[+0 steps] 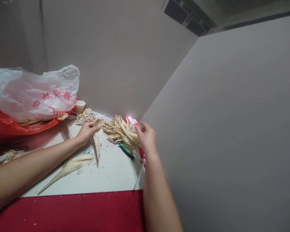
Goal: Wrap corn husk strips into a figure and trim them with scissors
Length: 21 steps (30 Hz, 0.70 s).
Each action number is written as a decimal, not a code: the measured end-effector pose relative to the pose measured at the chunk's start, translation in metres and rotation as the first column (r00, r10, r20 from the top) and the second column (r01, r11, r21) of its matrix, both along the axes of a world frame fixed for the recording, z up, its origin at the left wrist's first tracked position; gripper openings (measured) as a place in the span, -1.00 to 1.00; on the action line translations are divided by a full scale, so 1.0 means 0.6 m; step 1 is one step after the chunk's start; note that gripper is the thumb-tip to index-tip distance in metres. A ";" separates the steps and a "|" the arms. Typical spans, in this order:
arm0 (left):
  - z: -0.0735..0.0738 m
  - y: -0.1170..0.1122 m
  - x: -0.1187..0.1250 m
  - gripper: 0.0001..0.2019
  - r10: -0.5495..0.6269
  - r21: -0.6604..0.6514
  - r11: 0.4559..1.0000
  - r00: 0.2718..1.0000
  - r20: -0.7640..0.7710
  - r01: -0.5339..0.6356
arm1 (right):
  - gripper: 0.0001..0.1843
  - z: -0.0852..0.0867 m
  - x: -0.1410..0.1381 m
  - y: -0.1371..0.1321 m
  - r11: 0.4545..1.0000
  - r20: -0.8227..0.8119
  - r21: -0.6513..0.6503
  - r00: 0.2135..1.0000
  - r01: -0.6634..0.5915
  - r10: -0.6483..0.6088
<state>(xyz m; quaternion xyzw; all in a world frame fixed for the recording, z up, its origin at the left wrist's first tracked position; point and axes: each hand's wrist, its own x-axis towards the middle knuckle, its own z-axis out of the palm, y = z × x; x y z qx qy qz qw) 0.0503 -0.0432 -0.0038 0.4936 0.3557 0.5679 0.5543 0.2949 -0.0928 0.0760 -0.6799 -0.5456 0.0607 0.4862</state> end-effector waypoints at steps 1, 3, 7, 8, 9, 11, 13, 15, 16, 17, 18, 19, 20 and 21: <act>0.000 0.000 0.000 -0.59 -0.003 0.000 1.000 1.000 -0.011 0.003 | -0.46 -0.001 0.000 -0.006 1.000 -0.048 0.005 0.999 -0.008 0.008; -0.002 0.000 0.000 -0.59 -0.010 0.001 1.000 0.999 -0.034 0.010 | -0.48 0.003 0.001 -0.035 0.998 -0.120 -0.022 0.991 -0.056 0.053; -0.008 0.002 0.001 -0.63 -0.025 0.002 1.000 0.999 -0.048 0.025 | -0.63 -0.006 -0.002 -0.116 0.913 -0.134 -0.280 0.954 -0.298 0.270; -0.010 0.003 0.002 -0.65 -0.024 0.003 1.000 0.998 -0.052 0.024 | -0.67 -0.016 -0.003 -0.133 0.878 -0.083 -0.352 0.945 -0.325 0.317; -0.011 0.004 0.002 -0.67 -0.022 0.001 1.000 0.998 -0.059 0.022 | -0.71 -0.030 -0.003 -0.147 0.849 -0.007 -0.419 0.936 -0.322 0.351; -0.012 0.005 0.004 -0.73 -0.026 -0.008 1.000 0.997 -0.076 0.025 | -0.75 -0.061 0.000 -0.168 0.812 0.175 -0.529 0.906 -0.244 0.386; -0.012 0.005 0.006 -0.79 -0.044 -0.031 0.999 0.995 -0.087 0.042 | -0.76 -0.089 0.008 -0.183 0.782 0.328 -0.608 0.855 -0.135 0.402; -0.010 0.003 0.007 -0.84 -0.062 -0.054 0.997 0.994 -0.087 0.058 | -0.75 -0.106 0.019 -0.193 0.754 0.421 -0.656 0.808 -0.043 0.413; -0.009 0.003 0.008 -0.86 -0.066 -0.062 0.996 0.994 -0.085 0.061 | -0.75 -0.111 0.026 -0.197 0.744 0.453 -0.668 0.790 -0.006 0.413; -0.008 0.002 0.008 -0.88 -0.070 -0.069 0.996 0.994 -0.084 0.064 | -0.74 -0.113 0.032 -0.201 0.738 0.477 -0.675 0.778 0.027 0.408; -0.008 0.002 0.008 -0.89 -0.074 -0.074 0.995 0.994 -0.083 0.068 | -0.74 -0.113 0.038 -0.205 0.732 0.493 -0.679 0.772 0.054 0.400; -0.008 0.002 0.008 -0.90 -0.077 -0.077 0.995 0.994 -0.082 0.071 | -0.73 -0.113 0.043 -0.208 0.724 0.499 -0.686 0.770 0.071 0.398; -0.008 0.002 0.008 -0.91 -0.079 -0.079 0.994 0.994 -0.079 0.073 | -0.72 -0.111 0.047 -0.210 0.715 0.501 -0.694 0.769 0.082 0.398; -0.008 0.002 0.008 -0.90 -0.079 -0.082 0.994 0.994 -0.072 0.073 | -0.71 -0.110 0.048 -0.212 0.710 0.503 -0.699 0.767 0.090 0.398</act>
